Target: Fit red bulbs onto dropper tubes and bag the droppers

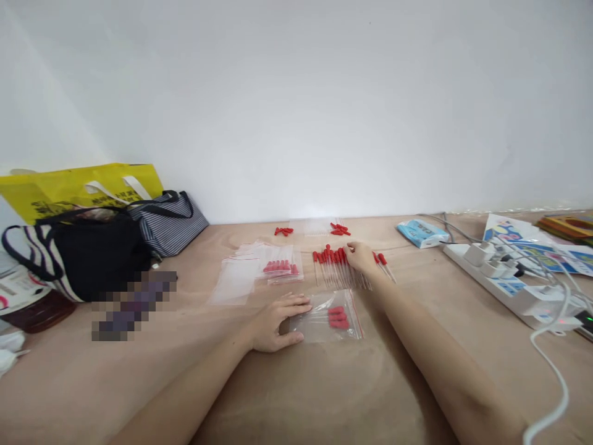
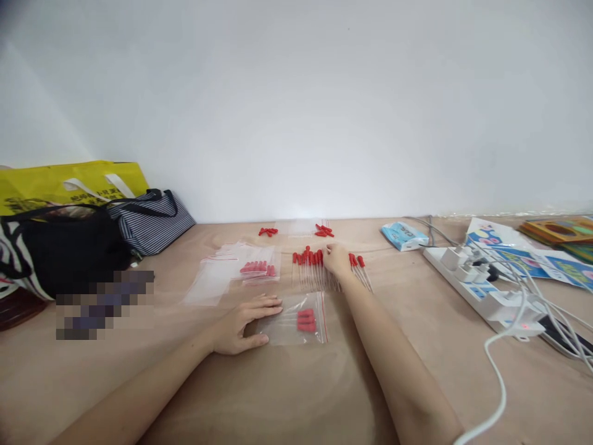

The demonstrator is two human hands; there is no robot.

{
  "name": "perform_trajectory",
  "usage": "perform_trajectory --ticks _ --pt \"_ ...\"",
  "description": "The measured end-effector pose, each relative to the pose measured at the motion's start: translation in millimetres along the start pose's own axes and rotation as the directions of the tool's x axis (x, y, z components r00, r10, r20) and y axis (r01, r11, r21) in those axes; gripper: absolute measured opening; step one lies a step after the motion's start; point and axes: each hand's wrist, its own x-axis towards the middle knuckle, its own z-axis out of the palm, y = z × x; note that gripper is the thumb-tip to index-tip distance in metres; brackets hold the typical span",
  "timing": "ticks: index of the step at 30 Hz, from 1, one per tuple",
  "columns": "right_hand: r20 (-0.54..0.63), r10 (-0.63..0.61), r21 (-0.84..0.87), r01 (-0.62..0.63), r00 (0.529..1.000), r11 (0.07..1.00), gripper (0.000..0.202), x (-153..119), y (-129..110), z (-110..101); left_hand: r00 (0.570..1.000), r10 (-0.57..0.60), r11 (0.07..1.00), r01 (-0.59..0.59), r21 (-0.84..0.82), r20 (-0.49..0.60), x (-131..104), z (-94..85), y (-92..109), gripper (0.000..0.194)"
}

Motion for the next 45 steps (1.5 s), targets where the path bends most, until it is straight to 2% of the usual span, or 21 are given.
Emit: perform_trajectory --ticks 6,13,15,17,19,23,28,31,34,37,40,42,45 --pt "-0.005 0.018 0.105 -0.017 1.0 0.994 0.01 3.4 -2.4 -0.8 1.0 -0.003 1.0 0.003 -0.005 -0.008 -1.5 3.0 -5.6 0.054" --pt "-0.054 0.093 0.347 -0.069 0.994 0.935 0.022 -9.0 2.3 -34.7 0.999 -0.032 0.999 0.032 0.006 0.014 -1.6 1.9 -3.6 0.053" --pt "-0.076 0.112 0.457 -0.066 0.991 0.887 0.023 -22.0 8.9 -46.4 0.999 -0.043 0.999 0.043 0.002 0.006 -1.3 1.6 -1.8 0.053" --pt "-0.122 0.153 0.637 -0.04 0.981 0.77 0.027 -38.9 17.5 -55.3 0.998 -0.055 0.998 0.055 -0.001 -0.007 -1.2 1.9 -1.1 0.053" --pt "-0.108 0.185 0.72 -0.051 0.977 0.692 0.034 -56.9 25.5 -59.9 0.998 -0.067 0.998 0.068 0.004 -0.007 -1.4 2.4 -1.4 0.052" --pt "-0.019 0.234 0.793 -0.128 0.972 0.595 0.037 -85.3 30.0 -56.9 0.997 -0.082 0.996 0.082 0.017 0.009 -1.2 2.4 -1.5 0.053" --pt "0.12 0.28 0.866 -0.238 0.952 0.44 0.034 -102.1 16.0 -44.1 0.996 -0.09 0.995 0.09 0.039 0.011 -0.2 0.5 0.8 0.053" --pt "0.203 0.272 0.874 -0.299 0.941 0.383 0.031 -109.1 8.0 -39.1 0.996 -0.084 0.996 0.084 0.042 0.008 -0.7 0.4 0.2 0.057" --pt "0.192 0.257 0.871 -0.285 0.947 0.4 0.032 -111.2 4.5 -41.2 0.997 -0.075 0.997 0.075 0.031 0.013 -1.6 0.9 -1.6 0.059" --pt "0.03 0.285 0.854 -0.173 0.958 0.491 0.035 -104.9 8.7 -50.4 0.998 -0.064 0.998 0.063 0.027 0.015 -2.0 1.3 -2.8 0.059" --pt "-0.109 0.303 0.821 -0.086 0.947 0.565 0.036 -96.3 18.1 -59.5 0.998 -0.068 0.997 0.068 0.033 0.016 -1.8 1.7 -3.2 0.058" --pt "-0.106 0.307 0.821 -0.091 0.946 0.564 0.035 -94.0 22.3 -61.4 0.997 -0.078 0.996 0.077 0.035 0.015 -1.6 1.9 -3.1 0.058" --pt "-0.039 0.315 0.849 -0.135 0.948 0.511 0.032 -97.3 20.6 -56.8 0.996 -0.085 0.996 0.084 0.034 0.018 -1.2 1.9 -2.5 0.058"
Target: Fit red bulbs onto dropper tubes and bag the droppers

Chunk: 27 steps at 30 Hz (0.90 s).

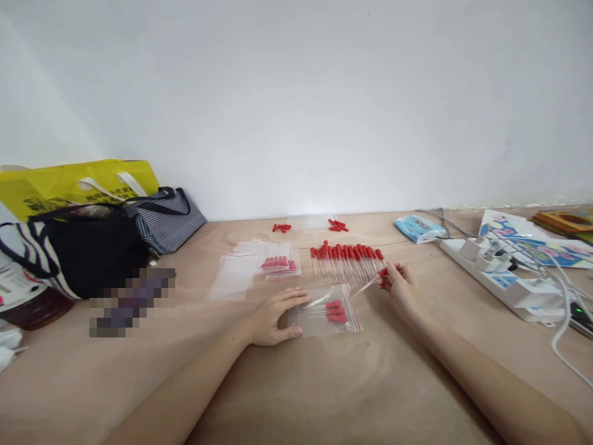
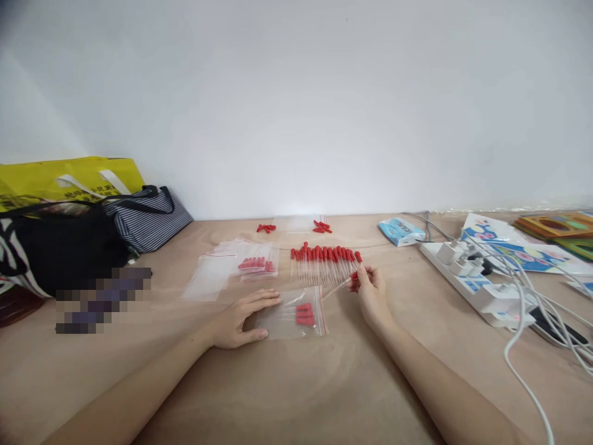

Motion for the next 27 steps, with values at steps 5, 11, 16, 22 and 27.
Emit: perform_trajectory --ticks 5,11,16,22,27 --pt "0.098 0.174 0.12 -0.185 0.98 0.975 0.031 -17.9 5.8 13.6 1.0 0.005 1.0 -0.005 -0.009 -0.008 0.0 -0.3 1.7 0.059" --pt "0.332 0.267 -0.047 -0.267 0.905 0.963 0.03 -34.0 1.7 21.6 0.999 0.016 1.0 -0.017 -0.017 -0.03 0.1 -1.2 3.0 0.059" --pt "0.449 0.263 -0.287 -0.141 0.854 0.947 0.028 -39.6 1.1 23.8 0.999 0.034 0.999 -0.034 -0.023 -0.021 0.5 -2.0 2.2 0.059" --pt "0.431 0.242 -0.346 -0.089 0.869 0.934 0.024 -36.3 13.6 30.4 0.999 0.038 0.999 -0.039 -0.01 -0.034 0.8 -0.3 0.6 0.058" --pt "0.415 0.135 -0.436 0.066 0.9 0.898 0.017 -31.1 17.3 36.2 0.999 0.03 0.999 -0.031 -0.015 -0.041 1.5 -0.7 1.8 0.058"
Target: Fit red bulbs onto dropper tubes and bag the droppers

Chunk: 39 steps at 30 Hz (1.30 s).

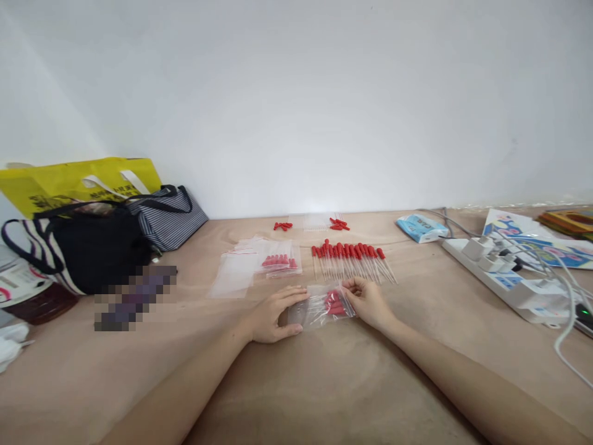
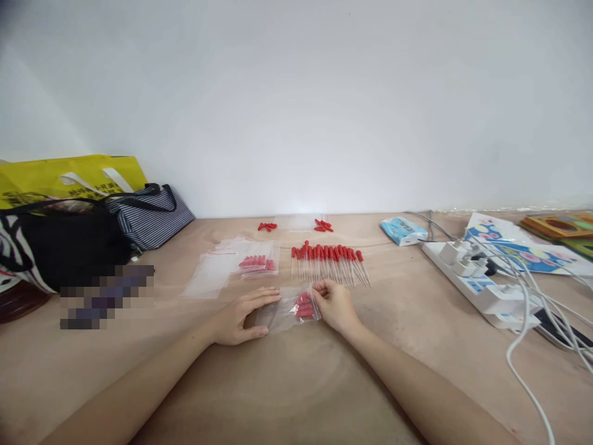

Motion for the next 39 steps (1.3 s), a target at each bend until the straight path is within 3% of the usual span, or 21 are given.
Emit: perform_trajectory --ticks 4,6,9,11,13,16,20,26,32,34,36,39 --pt "0.266 0.061 0.054 -0.078 0.962 0.995 0.023 -2.9 -3.8 -2.4 1.0 -0.019 1.0 0.019 0.01 0.005 -0.2 -0.3 2.0 0.057" --pt "0.302 0.103 0.048 -0.123 0.948 0.991 0.024 -4.0 -5.7 -5.8 1.0 -0.023 1.0 0.023 0.007 0.002 -0.7 -0.1 1.7 0.058" --pt "0.164 0.096 -0.031 -0.093 0.982 0.995 0.021 2.7 -5.5 -17.7 1.0 -0.011 1.0 0.011 -0.002 0.002 -1.5 -0.2 -0.4 0.059" --pt "-0.023 0.007 -0.13 -0.009 1.0 0.991 0.015 14.8 -2.7 -31.6 1.0 0.02 1.0 -0.02 -0.014 -0.008 -1.8 -0.7 -1.7 0.056" --pt "-0.185 -0.118 -0.284 0.062 0.976 0.957 0.011 31.0 1.2 -48.3 0.998 0.06 0.997 -0.061 -0.037 -0.038 -1.8 -1.0 -2.1 0.049" --pt "-0.315 -0.172 -0.54 -0.027 0.933 0.841 0.008 55.5 6.5 -70.4 0.992 0.077 0.994 -0.084 -0.066 -0.099 -1.5 0.0 -2.1 0.038" --pt "-0.396 -0.102 -0.611 -0.179 0.913 0.771 0.018 77.2 11.7 -80.4 0.992 0.068 0.995 -0.076 -0.072 -0.106 -0.6 2.4 -3.1 0.039" --pt "-0.423 -0.055 -0.575 -0.22 0.905 0.788 0.027 89.9 13.7 -75.3 0.997 0.064 0.996 -0.067 -0.064 -0.048 -1.1 1.3 -2.0 0.041" --pt "-0.405 -0.047 -0.492 -0.174 0.913 0.853 0.045 83.9 -4.0 -71.6 0.996 0.069 0.995 -0.072 -0.067 -0.049 -1.9 1.4 -1.7 0.044" --pt "-0.357 -0.06 -0.393 -0.092 0.932 0.915 0.051 73.5 -10.0 -67.9 0.997 0.062 0.996 -0.065 -0.061 -0.051 -2.0 2.3 -2.8 0.048" --pt "-0.294 -0.071 -0.188 0.015 0.953 0.982 0.056 59.5 -12.5 -62.1 0.997 0.052 0.997 -0.055 -0.052 -0.048 -2.2 3.3 -4.2 0.049" --pt "-0.219 -0.048 0.079 0.066 0.975 0.995 0.052 38.1 -8.3 -51.6 0.998 0.048 0.998 -0.05 -0.048 -0.041 -2.3 4.0 -5.6 0.048"
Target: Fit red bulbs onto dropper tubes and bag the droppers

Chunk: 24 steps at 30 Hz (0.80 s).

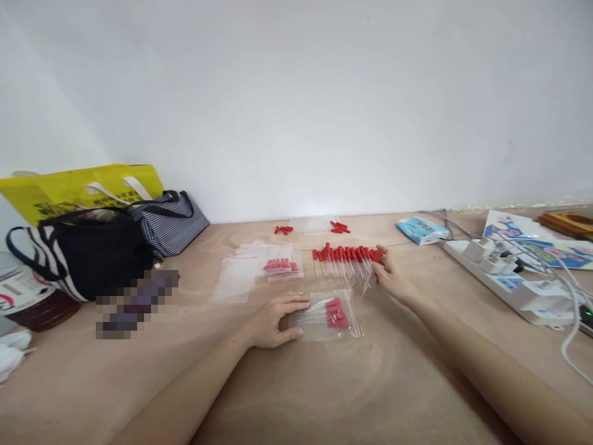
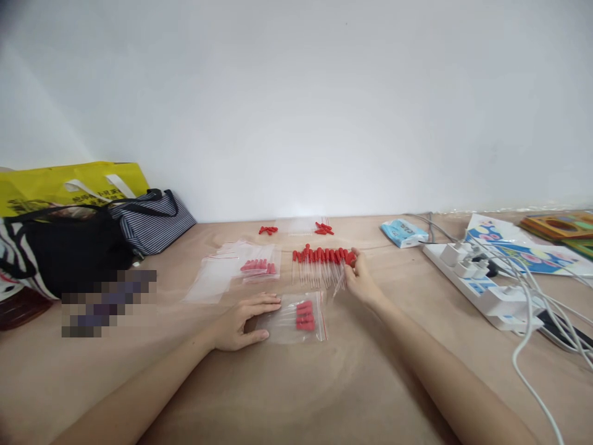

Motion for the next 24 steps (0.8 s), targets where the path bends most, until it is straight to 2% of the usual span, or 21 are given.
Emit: perform_trajectory --ticks 2,6,12,17,21,24 --pt "0.003 0.016 0.08 -0.016 1.0 0.997 0.047 -12.0 5.6 3.7 1.0 -0.003 1.0 0.003 0.001 0.001 0.0 -0.3 0.1 0.047" --pt "-0.064 0.022 0.138 -0.013 0.998 0.99 0.04 -25.3 13.7 12.5 1.0 -0.007 1.0 0.006 0.012 0.007 0.7 -1.9 2.1 0.047" --pt "-0.09 0.071 0.266 -0.045 0.993 0.963 0.04 -35.0 10.1 25.9 1.0 0.003 1.0 -0.003 0.021 0.009 0.9 -2.5 2.0 0.047" --pt "-0.091 0.129 0.4 -0.083 0.987 0.913 0.036 -38.6 8.5 25.5 1.0 0.007 1.0 -0.007 0.013 0.001 0.3 -2.1 1.2 0.047" --pt "-0.103 0.164 0.4 -0.11 0.981 0.91 0.036 -41.0 7.4 26.5 1.0 -0.007 1.0 0.007 0.004 0.007 1.3 -2.6 1.8 0.047" --pt "-0.052 0.182 0.377 -0.149 0.982 0.914 0.036 -43.7 6.8 29.9 1.0 -0.004 1.0 0.004 -0.001 0.003 1.8 -3.1 2.5 0.047"
